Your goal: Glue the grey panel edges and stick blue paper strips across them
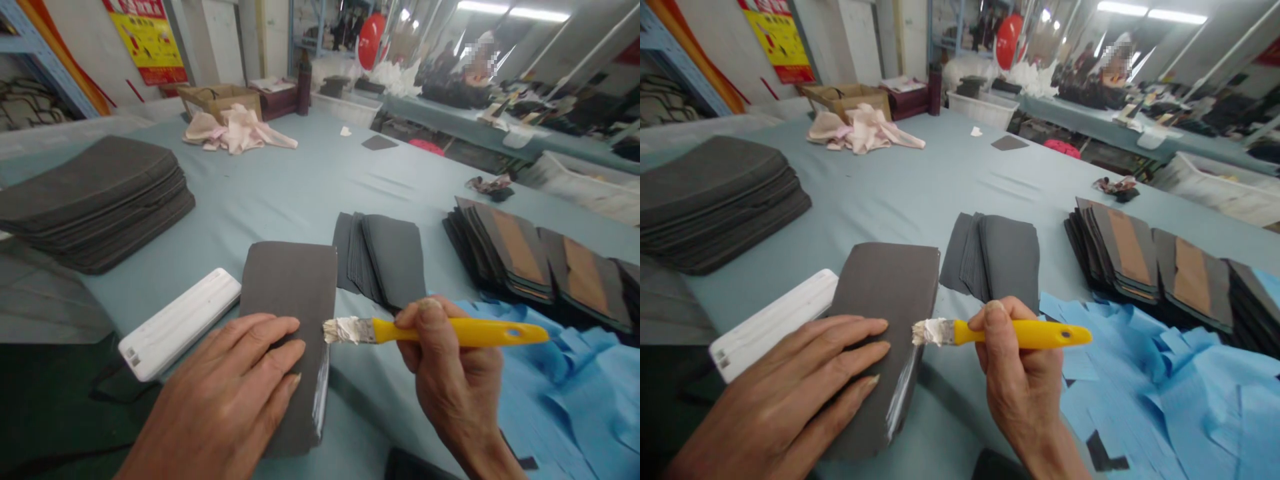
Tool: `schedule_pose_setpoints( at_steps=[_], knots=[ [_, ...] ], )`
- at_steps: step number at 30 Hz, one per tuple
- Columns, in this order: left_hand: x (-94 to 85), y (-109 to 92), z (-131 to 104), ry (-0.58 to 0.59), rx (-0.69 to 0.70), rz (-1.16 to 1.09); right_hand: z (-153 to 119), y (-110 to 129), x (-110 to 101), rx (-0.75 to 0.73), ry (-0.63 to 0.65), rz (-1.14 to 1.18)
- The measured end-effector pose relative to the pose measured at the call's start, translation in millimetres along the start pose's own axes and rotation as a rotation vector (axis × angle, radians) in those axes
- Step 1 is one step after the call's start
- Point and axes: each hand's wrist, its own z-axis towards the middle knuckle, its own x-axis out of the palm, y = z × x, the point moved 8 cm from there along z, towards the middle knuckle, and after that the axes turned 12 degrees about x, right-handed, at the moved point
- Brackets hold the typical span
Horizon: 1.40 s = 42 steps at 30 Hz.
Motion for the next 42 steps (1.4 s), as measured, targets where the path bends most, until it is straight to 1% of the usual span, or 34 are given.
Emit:
schedule_pose_setpoints(
  at_steps=[9,12,14,16,19,23,25,26,28,30,32,33,34,36,40,42],
  knots=[
    [11.8,6.3,-14.2,0.000,0.013,-0.004,30.3,1.4,7.7,-0.071,0.013,-0.024],
    [10.9,5.0,-14.7,-0.014,0.051,0.025,39.4,3.1,12.8,-0.079,0.034,-0.044],
    [10.8,5.9,-14.8,-0.021,0.051,0.034,45.8,4.3,15.6,-0.090,0.040,-0.061],
    [11.1,7.1,-15.0,-0.027,0.044,0.035,52.6,5.6,16.9,-0.106,0.033,-0.067],
    [11.6,5.1,-15.6,-0.036,0.068,0.037,63.5,5.8,18.2,-0.127,0.014,-0.073],
    [13.4,6.5,-16.8,-0.037,0.042,0.036,78.0,3.8,21.6,-0.144,0.004,-0.094],
    [14.3,6.6,-15.4,-0.016,0.038,0.036,85.0,2.8,23.6,-0.139,0.010,-0.087],
    [12.8,5.9,-14.0,-0.012,0.042,0.039,88.0,2.7,24.7,-0.132,0.014,-0.080],
    [8.3,6.6,-10.6,0.008,0.008,0.037,91.3,5.3,26.2,-0.131,0.012,-0.071],
    [5.0,5.8,-7.2,0.064,-0.039,0.012,89.0,12.5,26.1,-0.152,-0.018,-0.066],
    [4.4,1.1,-4.8,0.126,-0.075,-0.006,80.5,21.6,25.0,-0.169,-0.067,-0.063],
    [4.6,-2.6,-4.1,0.142,-0.089,0.001,74.1,26.2,24.7,-0.174,-0.088,-0.057],
    [4.1,-7.1,-3.2,0.132,-0.097,0.024,67.1,30.0,25.4,-0.167,-0.095,-0.051],
    [3.8,-17.8,-2.0,0.076,-0.111,0.074,52.1,35.2,29.0,-0.135,-0.077,-0.042],
    [1.8,-38.1,-2.4,-0.104,-0.142,0.087,24.3,38.9,42.1,-0.048,0.014,-0.062],
    [2.7,-43.0,-5.1,-0.133,-0.175,0.085,12.9,38.6,50.0,-0.007,0.079,-0.060]
  ],
)
